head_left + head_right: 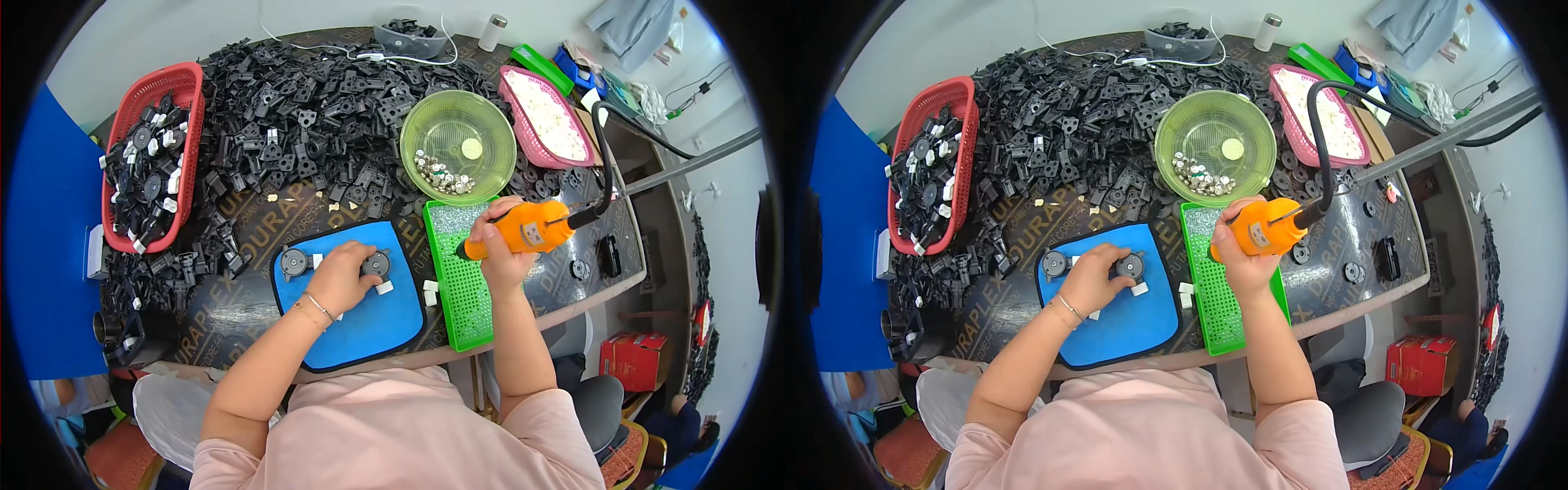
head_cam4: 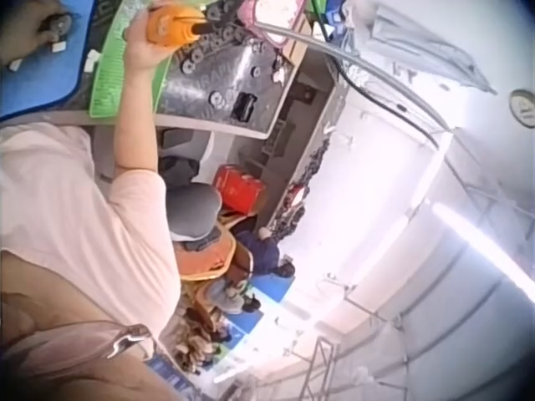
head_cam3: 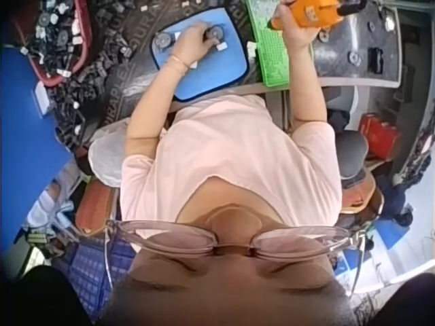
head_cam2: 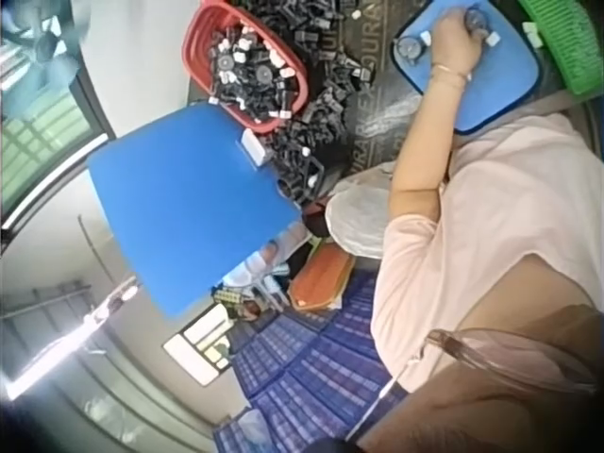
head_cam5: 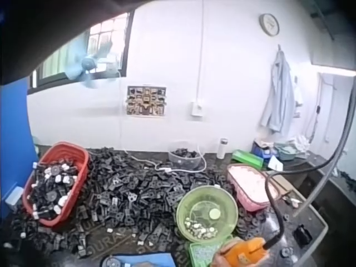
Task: Assembling small plastic components by inserting white clips into black plastic housings at a workbench.
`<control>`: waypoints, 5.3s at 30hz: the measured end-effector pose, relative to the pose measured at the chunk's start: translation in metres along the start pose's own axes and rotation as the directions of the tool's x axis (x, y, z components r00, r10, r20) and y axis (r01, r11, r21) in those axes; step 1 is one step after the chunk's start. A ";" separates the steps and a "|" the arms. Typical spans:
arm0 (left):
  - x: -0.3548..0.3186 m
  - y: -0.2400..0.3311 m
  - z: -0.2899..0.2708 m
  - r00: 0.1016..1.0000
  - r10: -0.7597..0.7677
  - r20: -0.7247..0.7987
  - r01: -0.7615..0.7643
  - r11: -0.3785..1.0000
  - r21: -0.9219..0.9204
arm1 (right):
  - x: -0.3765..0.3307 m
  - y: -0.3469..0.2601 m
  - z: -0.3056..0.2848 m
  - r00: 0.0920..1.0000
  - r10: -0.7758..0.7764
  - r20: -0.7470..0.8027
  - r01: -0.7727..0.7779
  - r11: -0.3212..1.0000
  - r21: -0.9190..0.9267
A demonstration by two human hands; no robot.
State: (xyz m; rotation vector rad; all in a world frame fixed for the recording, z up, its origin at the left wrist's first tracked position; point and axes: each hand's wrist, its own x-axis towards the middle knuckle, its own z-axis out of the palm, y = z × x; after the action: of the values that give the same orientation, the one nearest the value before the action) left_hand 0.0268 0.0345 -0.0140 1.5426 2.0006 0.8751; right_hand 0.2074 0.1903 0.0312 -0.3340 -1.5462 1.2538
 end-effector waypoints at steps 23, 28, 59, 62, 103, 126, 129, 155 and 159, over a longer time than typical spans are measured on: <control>0.000 -0.001 0.001 0.999 0.042 -0.032 -0.042 0.999 -0.016 | 0.006 -0.020 0.013 0.998 -0.007 -0.066 0.014 0.994 0.111; -0.002 -0.004 0.003 0.995 0.081 -0.054 -0.081 0.997 -0.007 | 0.002 -0.033 0.050 0.993 -0.072 0.095 0.054 0.981 0.186; -0.014 0.012 0.003 0.946 0.195 -0.258 -0.197 0.980 0.019 | -0.006 -0.032 0.081 0.982 0.033 0.184 -0.097 0.932 0.350; -0.015 0.014 0.002 0.979 0.072 -0.189 -0.081 0.996 -0.039 | -0.005 -0.035 0.079 0.983 0.012 0.184 -0.078 0.933 0.353; -0.021 0.005 0.010 0.988 -0.135 -0.080 0.050 0.752 -0.657 | -0.010 -0.046 0.081 0.986 -0.093 0.140 0.015 0.881 0.473; 0.000 -0.007 0.018 0.997 0.066 -0.027 -0.063 0.993 0.097 | -0.019 -0.003 0.090 0.939 0.014 0.343 -0.052 0.993 0.103; 0.003 0.001 0.014 0.998 0.068 -0.014 -0.067 0.994 0.082 | -0.006 -0.003 0.075 0.894 0.017 0.447 -0.061 0.995 0.083; -0.011 0.021 0.025 1.000 0.017 -0.024 -0.019 0.996 -0.089 | 0.003 0.000 0.005 0.998 0.053 -0.043 -0.049 0.995 0.089; -0.010 0.023 0.025 1.000 0.016 -0.023 -0.018 0.996 -0.082 | 0.002 0.003 0.003 0.997 0.051 -0.061 -0.042 0.988 0.149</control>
State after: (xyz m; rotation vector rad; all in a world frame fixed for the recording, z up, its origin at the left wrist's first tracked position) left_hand 0.0620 0.0341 -0.0151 1.5129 1.9440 0.9729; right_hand 0.2029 0.1908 0.0304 -0.3133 -1.3896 1.3726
